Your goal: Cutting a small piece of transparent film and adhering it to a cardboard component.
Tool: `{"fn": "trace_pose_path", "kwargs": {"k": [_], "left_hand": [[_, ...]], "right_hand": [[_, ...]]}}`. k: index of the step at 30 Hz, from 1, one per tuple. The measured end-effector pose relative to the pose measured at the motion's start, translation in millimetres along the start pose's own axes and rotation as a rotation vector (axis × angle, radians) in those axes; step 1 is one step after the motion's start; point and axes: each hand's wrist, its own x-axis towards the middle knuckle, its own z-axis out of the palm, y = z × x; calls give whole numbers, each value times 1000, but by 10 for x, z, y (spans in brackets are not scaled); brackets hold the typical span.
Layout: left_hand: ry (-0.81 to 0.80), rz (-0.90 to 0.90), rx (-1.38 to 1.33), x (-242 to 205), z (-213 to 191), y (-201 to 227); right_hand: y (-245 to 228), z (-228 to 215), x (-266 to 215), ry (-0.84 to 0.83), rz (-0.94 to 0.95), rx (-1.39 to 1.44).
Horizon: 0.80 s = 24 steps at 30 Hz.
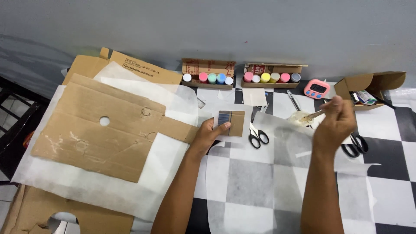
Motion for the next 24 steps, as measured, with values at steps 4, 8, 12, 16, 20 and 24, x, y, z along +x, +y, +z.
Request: {"fn": "trace_pose_path", "kwargs": {"k": [4, 8, 12, 16, 20, 24], "left_hand": [[26, -24, -1, 37, -18, -58], [-11, 23, -57, 92, -45, -149], [-5, 11, -41, 71, -37, -108], [5, 12, -35, 68, -43, -136], [-27, 33, -87, 65, -53, -119], [-5, 1, -72, 86, -54, -147]], "right_hand": [[81, -188, -3, 27, 178, -138], [382, -213, -88, -167, 319, -246], [366, -160, -125, -256, 123, -223], [339, -90, -182, -258, -22, -168], [377, -16, -260, -170, -263, -217], [432, 5, -309, -119, -340, -256]]}}
